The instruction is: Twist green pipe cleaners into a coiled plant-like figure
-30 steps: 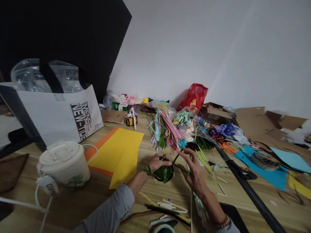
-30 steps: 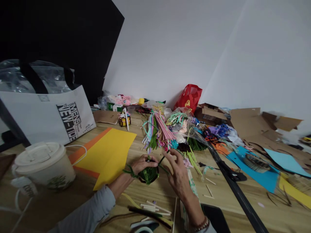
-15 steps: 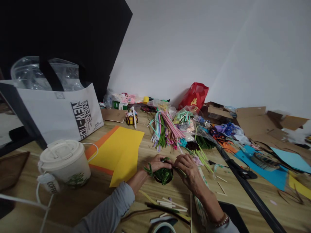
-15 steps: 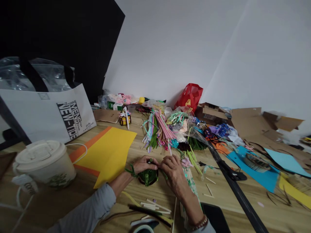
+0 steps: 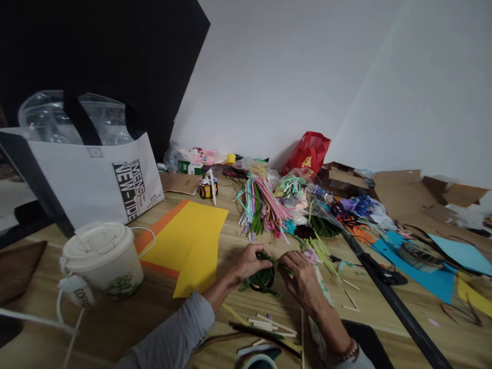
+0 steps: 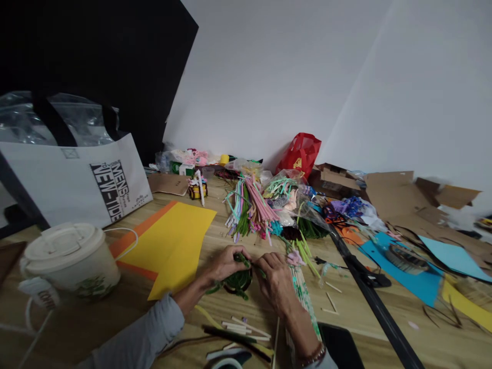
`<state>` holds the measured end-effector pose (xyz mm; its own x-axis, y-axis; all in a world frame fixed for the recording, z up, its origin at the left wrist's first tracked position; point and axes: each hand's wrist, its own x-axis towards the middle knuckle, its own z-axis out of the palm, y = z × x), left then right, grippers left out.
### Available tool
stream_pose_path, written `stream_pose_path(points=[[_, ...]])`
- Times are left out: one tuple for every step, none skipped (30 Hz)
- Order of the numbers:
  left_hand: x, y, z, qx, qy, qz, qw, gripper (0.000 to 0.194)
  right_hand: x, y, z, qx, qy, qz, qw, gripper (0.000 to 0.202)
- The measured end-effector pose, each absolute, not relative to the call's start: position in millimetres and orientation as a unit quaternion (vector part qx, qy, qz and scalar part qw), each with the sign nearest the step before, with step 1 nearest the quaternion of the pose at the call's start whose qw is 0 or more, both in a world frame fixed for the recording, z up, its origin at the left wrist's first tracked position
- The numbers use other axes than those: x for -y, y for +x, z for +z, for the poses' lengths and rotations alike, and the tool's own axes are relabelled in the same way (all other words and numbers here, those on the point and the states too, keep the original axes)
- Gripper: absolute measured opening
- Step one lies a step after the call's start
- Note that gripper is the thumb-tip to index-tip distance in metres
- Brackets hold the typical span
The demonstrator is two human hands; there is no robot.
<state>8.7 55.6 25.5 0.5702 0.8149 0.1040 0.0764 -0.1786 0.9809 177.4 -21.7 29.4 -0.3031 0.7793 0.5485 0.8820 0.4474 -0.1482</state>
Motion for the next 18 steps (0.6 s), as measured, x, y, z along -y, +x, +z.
stream_pose_path(points=[[-55, 10, 24, -0.325, 0.699, 0.341, 0.538, 0.015, 22, 177, 28, 0.794, -0.529, -0.086, 0.287, 0.016], [-55, 12, 23, -0.326, 0.706, 0.347, 0.525, 0.014, 23, 176, 28, 0.786, -0.54, -0.079, 0.29, 0.016], [-56, 14, 20, -0.327, 0.711, 0.352, 0.514, 0.013, 23, 176, 27, 0.779, -0.55, -0.071, 0.294, 0.016], [-56, 15, 18, -0.327, 0.715, 0.358, 0.504, 0.013, 23, 175, 27, 0.771, -0.559, -0.058, 0.299, 0.015], [-56, 17, 15, -0.328, 0.721, 0.361, 0.491, 0.012, 24, 174, 27, 0.763, -0.568, -0.043, 0.306, 0.015], [-56, 18, 12, -0.329, 0.729, 0.364, 0.477, 0.012, 24, 173, 27, 0.753, -0.577, -0.025, 0.315, 0.015], [-55, 20, 10, -0.331, 0.738, 0.366, 0.46, 0.013, 25, 172, 27, 0.743, -0.585, -0.005, 0.326, 0.015], [-54, 20, 8, -0.331, 0.748, 0.367, 0.443, 0.013, 25, 171, 27, 0.731, -0.592, 0.016, 0.34, 0.014], [-53, 21, 7, -0.332, 0.758, 0.367, 0.425, 0.013, 25, 170, 27, 0.716, -0.6, 0.037, 0.355, 0.014], [-51, 21, 7, -0.331, 0.767, 0.368, 0.407, 0.012, 25, 170, 27, 0.699, -0.609, 0.058, 0.371, 0.014], [-49, 20, 8, -0.331, 0.776, 0.371, 0.389, 0.013, 25, 169, 26, 0.679, -0.618, 0.082, 0.388, 0.014], [-46, 20, 9, -0.329, 0.785, 0.373, 0.37, 0.013, 24, 168, 25, 0.656, -0.628, 0.107, 0.405, 0.015], [-44, 20, 10, -0.326, 0.794, 0.375, 0.35, 0.015, 23, 168, 24, 0.633, -0.637, 0.134, 0.419, 0.016], [-42, 19, 12, -0.322, 0.805, 0.375, 0.329, 0.016, 22, 168, 23, 0.611, -0.645, 0.159, 0.431, 0.018], [-41, 19, 14, -0.315, 0.816, 0.374, 0.309, 0.017, 20, 168, 21, 0.59, -0.652, 0.181, 0.439, 0.02], [-39, 18, 15, -0.309, 0.826, 0.371, 0.291, 0.018, 19, 168, 20, 0.571, -0.658, 0.202, 0.448, 0.022], [-38, 18, 15, -0.304, 0.834, 0.368, 0.275, 0.018, 17, 168, 18, 0.551, -0.659, 0.225, 0.46, 0.024], [-37, 18, 16, -0.301, 0.841, 0.366, 0.261, 0.018, 16, 168, 17, 0.53, -0.657, 0.251, 0.473, 0.025]])
